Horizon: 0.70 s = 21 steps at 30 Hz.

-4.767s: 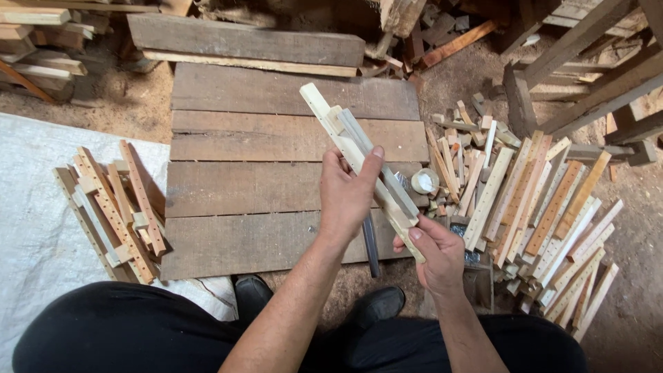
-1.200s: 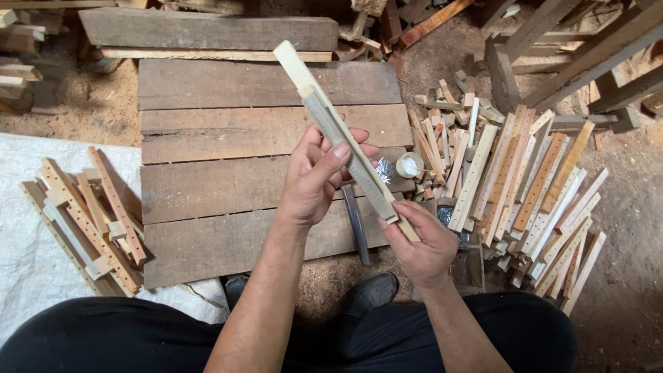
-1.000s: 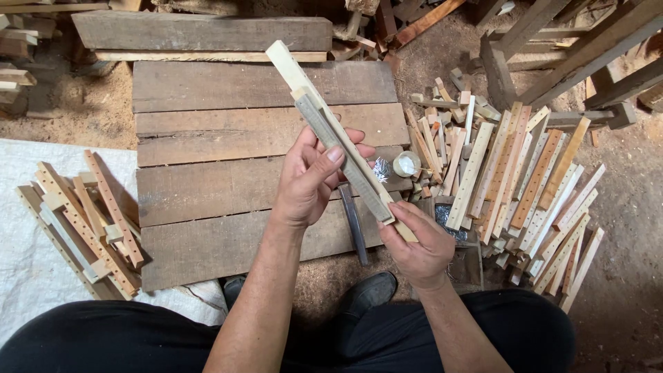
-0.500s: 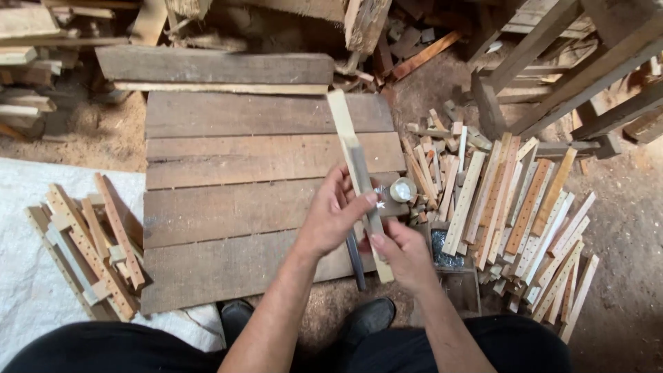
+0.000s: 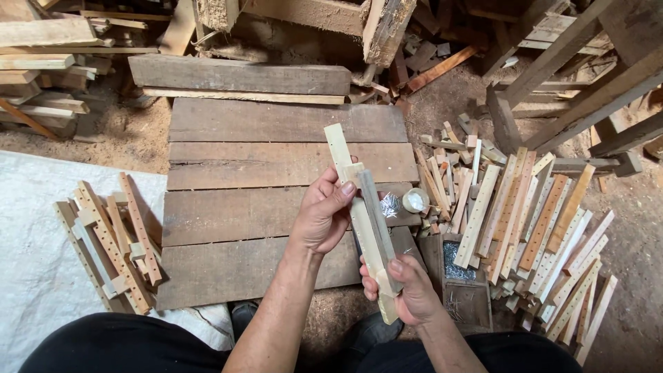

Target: Assembling wooden slats by applying glue and hammering nails into joints

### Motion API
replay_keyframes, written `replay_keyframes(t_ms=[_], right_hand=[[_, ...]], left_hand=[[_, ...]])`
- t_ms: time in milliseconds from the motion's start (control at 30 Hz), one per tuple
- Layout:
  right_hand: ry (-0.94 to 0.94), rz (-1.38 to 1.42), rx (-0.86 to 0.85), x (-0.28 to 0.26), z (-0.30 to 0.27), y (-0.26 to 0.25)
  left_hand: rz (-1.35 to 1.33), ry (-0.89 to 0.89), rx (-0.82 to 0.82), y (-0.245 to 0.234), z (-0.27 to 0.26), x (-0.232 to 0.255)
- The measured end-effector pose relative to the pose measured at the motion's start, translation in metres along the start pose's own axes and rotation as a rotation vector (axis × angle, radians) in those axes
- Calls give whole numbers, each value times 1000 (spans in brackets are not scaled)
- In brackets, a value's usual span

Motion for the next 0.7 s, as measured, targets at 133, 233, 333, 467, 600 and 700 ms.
replay_keyframes(t_ms=[133, 233, 333, 467, 600, 700], right_hand=[[1, 21, -18, 1, -1, 2], [-26, 48, -50, -1, -1, 8], [-45, 10, 2, -2, -3, 13], [-147, -397, 175, -5, 1, 16], [-281, -586, 212, -13, 4, 25], [-256, -603, 242, -6, 6, 23]], left_hand=[[-28, -4, -57, 4, -2, 2], [-66, -28, -85, 4, -2, 3], [-87, -66, -111, 5, -4, 5], [107, -166, 9, 21, -8, 16], [502, -205, 200, 21, -6, 2], [435, -182, 237, 5, -1, -11]])
Point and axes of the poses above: each hand's wrist, its own z-axis towards the middle knuckle, its own y-axis out of the palm, x = y × z, the point moved 3 cm from there along z, towards the middle knuckle, and after that the axes turned 8 degrees about -y, right-handed, at the moved point
